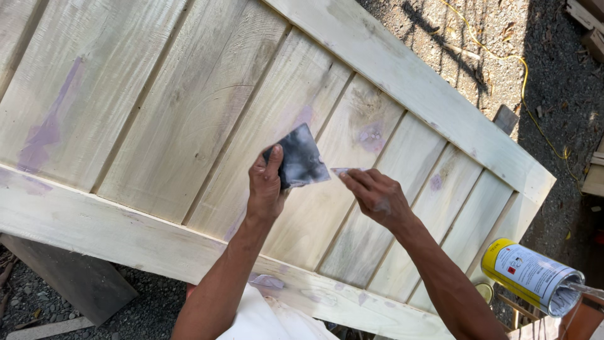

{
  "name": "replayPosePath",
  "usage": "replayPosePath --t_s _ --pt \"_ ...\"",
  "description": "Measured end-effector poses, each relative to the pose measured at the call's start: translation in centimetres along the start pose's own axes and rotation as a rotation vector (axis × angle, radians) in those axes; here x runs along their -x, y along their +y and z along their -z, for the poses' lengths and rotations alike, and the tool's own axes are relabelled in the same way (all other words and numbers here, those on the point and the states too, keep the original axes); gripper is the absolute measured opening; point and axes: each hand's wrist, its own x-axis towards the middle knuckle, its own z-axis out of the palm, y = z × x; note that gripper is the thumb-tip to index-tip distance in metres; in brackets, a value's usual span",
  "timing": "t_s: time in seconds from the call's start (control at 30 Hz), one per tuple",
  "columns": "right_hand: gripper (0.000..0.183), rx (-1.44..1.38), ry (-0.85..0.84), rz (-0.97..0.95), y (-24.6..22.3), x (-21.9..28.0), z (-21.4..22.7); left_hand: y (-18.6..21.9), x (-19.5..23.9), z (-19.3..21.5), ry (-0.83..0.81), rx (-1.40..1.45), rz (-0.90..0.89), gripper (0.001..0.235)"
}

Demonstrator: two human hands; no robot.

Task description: The person uses a putty knife to apply a pinkish filler paste to the gaps and knots on a wooden door frame. They scoop the filler from a yellow can and spread it across the wood surface, smoothing it into the crevices.

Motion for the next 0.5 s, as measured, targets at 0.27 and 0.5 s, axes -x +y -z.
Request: replayPosePath --t_s 0.27,0.5 --pt "0.027 -1.212 0.556 -0.964 -4.2 1.2 -5.0 0.8 -0.5 -0.3 -0.011 -0.199 -0.226 0.032" --pt "0.022 -1.041 0.388 -1.026 -4.8 0.0 -4.2 1.0 -0.3 -1.1 -0.1 -0.158 -0.132 0.034"
